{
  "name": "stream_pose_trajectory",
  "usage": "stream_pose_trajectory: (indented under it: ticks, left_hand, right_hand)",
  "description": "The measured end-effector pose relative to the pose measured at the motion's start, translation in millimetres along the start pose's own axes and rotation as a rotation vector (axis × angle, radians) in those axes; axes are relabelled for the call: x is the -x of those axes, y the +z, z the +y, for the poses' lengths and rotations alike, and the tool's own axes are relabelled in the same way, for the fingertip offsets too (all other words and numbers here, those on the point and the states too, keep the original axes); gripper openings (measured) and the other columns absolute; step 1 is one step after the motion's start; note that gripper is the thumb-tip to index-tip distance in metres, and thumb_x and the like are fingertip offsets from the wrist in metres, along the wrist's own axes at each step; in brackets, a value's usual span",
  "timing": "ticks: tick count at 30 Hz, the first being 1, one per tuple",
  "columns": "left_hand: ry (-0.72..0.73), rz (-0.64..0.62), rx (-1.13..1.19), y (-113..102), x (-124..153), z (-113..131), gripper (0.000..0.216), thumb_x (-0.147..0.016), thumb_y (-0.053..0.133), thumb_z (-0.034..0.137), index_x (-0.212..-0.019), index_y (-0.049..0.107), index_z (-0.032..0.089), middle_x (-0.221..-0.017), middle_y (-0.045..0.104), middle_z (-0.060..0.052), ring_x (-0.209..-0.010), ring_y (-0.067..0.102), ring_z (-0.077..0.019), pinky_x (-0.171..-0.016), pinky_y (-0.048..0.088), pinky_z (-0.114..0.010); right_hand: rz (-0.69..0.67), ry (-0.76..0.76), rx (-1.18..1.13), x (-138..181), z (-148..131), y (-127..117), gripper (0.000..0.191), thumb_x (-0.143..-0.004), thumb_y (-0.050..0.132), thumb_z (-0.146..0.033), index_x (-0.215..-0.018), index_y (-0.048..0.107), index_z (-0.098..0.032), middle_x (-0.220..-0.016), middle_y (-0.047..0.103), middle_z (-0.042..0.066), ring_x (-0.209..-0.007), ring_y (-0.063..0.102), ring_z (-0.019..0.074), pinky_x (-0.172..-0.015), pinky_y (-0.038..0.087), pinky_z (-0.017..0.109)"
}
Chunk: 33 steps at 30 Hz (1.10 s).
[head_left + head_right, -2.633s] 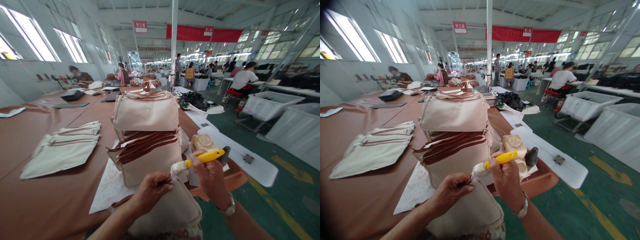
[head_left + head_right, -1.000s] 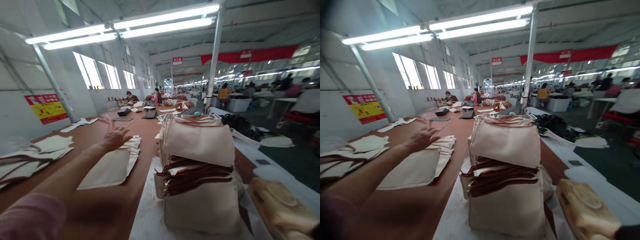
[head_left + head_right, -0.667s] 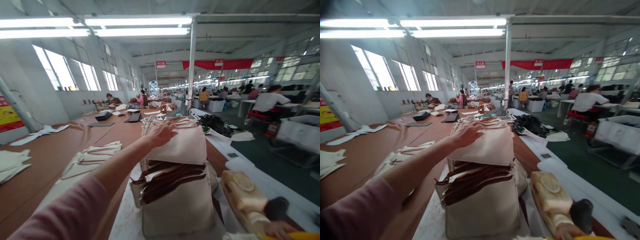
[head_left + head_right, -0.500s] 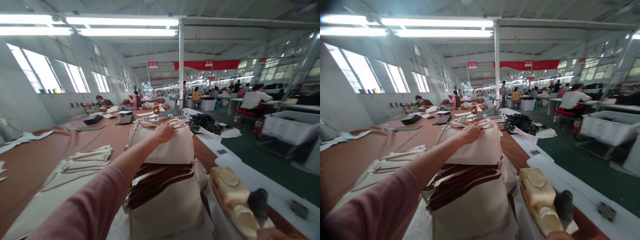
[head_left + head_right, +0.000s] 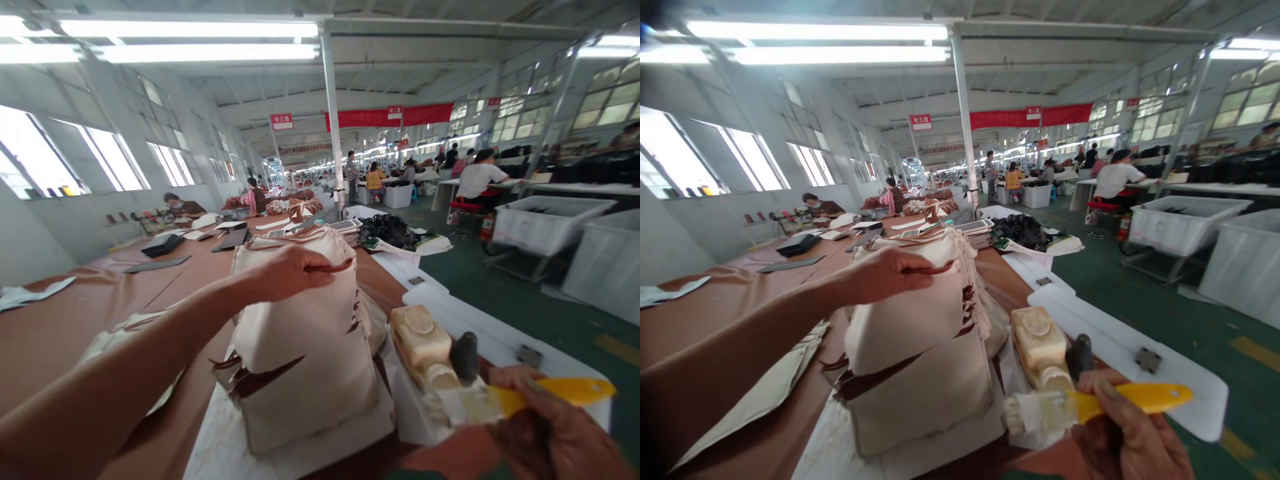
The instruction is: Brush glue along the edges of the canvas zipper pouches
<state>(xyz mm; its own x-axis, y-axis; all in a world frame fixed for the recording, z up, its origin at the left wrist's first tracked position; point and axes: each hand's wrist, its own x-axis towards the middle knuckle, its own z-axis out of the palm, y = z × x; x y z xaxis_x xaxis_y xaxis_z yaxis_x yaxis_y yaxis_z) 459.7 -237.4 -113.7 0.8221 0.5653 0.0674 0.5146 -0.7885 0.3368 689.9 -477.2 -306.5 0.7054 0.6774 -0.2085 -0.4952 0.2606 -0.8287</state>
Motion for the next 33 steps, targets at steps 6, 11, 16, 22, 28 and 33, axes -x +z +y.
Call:
stream_pose_trajectory:
  ticks: [6, 11, 16, 22, 28, 33]
  left_hand:
    - [-0.037, -0.176, 0.386, 52, 95, 61, 0.027, -0.085, 0.061, 0.041, -0.086, 0.073, 0.017, -0.069, 0.058, 0.003, -0.069, 0.052, -0.0134, -0.062, 0.038, -0.017]
    - [-0.148, -0.244, 0.685, 85, 127, 72, 0.031, -0.085, 0.062, 0.044, -0.094, 0.075, 0.017, -0.081, 0.069, 0.001, -0.076, 0.057, -0.0164, -0.065, 0.043, -0.018]
    - [-0.206, -0.306, 0.895, 102, 134, 76, 0.038, -0.088, 0.061, 0.043, -0.114, 0.072, 0.018, -0.107, 0.073, -0.004, -0.094, 0.063, -0.0211, -0.077, 0.049, -0.024]
    - [-0.264, -0.309, 0.973, 113, 139, 69, 0.038, -0.089, 0.063, 0.039, -0.120, 0.070, 0.019, -0.118, 0.072, -0.005, -0.103, 0.063, -0.0222, -0.084, 0.049, -0.027]
    - [-0.221, -0.302, 0.899, 122, 138, 60, 0.037, -0.094, 0.057, 0.045, -0.116, 0.068, 0.017, -0.103, 0.072, -0.003, -0.085, 0.062, -0.0161, -0.069, 0.043, -0.021]
    - [0.051, -0.054, 0.208, 128, 145, 61, 0.028, -0.100, 0.049, 0.038, -0.099, 0.071, 0.021, -0.077, 0.065, 0.000, -0.068, 0.057, -0.0123, -0.059, 0.032, -0.024]
  right_hand:
    - [-0.123, -0.139, -0.095, 18, -38, 40, 0.028, -0.069, 0.082, -0.038, -0.078, 0.064, -0.019, -0.054, 0.037, -0.005, -0.045, 0.027, 0.0067, -0.037, 0.030, 0.014]
    - [-0.269, -0.265, -0.006, 46, -32, 52, 0.028, -0.071, 0.082, -0.037, -0.072, 0.063, -0.017, -0.059, 0.044, -0.002, -0.046, 0.034, 0.0069, -0.040, 0.031, 0.017]
    - [-0.464, -0.252, 0.038, 51, -14, 51, 0.022, -0.083, 0.075, -0.039, -0.078, 0.065, -0.020, -0.067, 0.050, 0.000, -0.051, 0.039, 0.0095, -0.044, 0.034, 0.020]
    - [-0.349, -0.441, 0.077, 41, -17, 53, 0.016, -0.087, 0.072, -0.032, -0.080, 0.065, -0.020, -0.061, 0.047, -0.003, -0.052, 0.039, 0.0092, -0.047, 0.034, 0.019]
    - [-0.459, -0.411, 0.174, 45, -3, 51, 0.018, -0.089, 0.069, -0.034, -0.080, 0.065, -0.019, -0.059, 0.049, -0.003, -0.051, 0.042, 0.0095, -0.046, 0.034, 0.019]
    - [-0.283, -0.393, 0.052, 31, -6, 52, 0.017, -0.085, 0.073, -0.033, -0.081, 0.065, -0.018, -0.056, 0.045, -0.004, -0.050, 0.040, 0.0082, -0.047, 0.033, 0.018]
